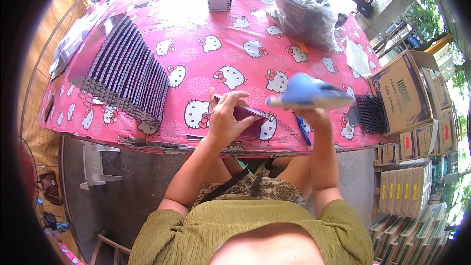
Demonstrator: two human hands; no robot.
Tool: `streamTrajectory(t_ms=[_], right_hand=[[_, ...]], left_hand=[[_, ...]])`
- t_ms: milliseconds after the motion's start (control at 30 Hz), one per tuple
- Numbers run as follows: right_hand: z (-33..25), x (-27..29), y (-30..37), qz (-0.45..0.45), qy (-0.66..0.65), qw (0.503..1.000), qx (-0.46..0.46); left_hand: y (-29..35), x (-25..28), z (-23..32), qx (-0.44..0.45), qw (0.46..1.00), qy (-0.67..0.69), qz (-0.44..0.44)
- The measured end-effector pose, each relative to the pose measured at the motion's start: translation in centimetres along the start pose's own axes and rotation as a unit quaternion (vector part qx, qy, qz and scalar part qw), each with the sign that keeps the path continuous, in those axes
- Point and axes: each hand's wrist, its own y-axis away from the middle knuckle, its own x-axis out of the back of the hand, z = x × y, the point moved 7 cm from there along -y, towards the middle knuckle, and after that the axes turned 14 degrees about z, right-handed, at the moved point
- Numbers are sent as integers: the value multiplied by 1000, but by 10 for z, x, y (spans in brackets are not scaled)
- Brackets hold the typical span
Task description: The person assembles small purple notebooks by aligning covers with the spiral binding and trimming the wire binding using pliers.
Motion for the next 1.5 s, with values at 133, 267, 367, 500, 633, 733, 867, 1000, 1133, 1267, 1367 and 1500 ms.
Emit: streamTrajectory(t_ms=[133, 267, 367, 500, 633, 733, 867, 1000, 1133, 1267, 1367, 1500], right_hand=[[3, -6, -8, 17, 106, 994, -22], [21, 6, -7, 83, -43, 996, 5], [-19, -13, -19, 61, 105, 992, 28], [-12, -28, -16, -10, -15, 1000, 6], [-27, -23, -24, 57, -97, 993, -33], [-28, -38, -39, -4, 166, 982, 88], [-19, -42, -41, 2, -123, 992, -38], [-16, -33, -59, 95, 353, 925, 105], [-2, 67, -43, 340, 404, 845, 80], [51, 148, -8, 325, 590, 738, -38], [26, 117, 19, 274, 624, 729, 65], [21, 46, 82, 185, 502, 837, 115]], left_hand=[[-7, 2, -4, 34, 998, 44, -17], [-20, 19, -8, -29, 998, 10, 53], [-13, 23, -34, 36, 997, 67, 24], [-6, 10, -55, 132, 967, 217, 0], [-8, 11, -67, 205, 930, 306, -11], [-8, 11, -74, 233, 903, 361, -4], [-1, 15, -83, 251, 906, 342, 1], [-6, 19, -88, 218, 912, 348, 15], [-3, 18, -85, 246, 889, 385, -5], [-8, 8, -78, 285, 854, 433, -37], [-11, 12, -72, 270, 848, 456, 8], [-24, 44, -26, 109, 918, 358, 134]])
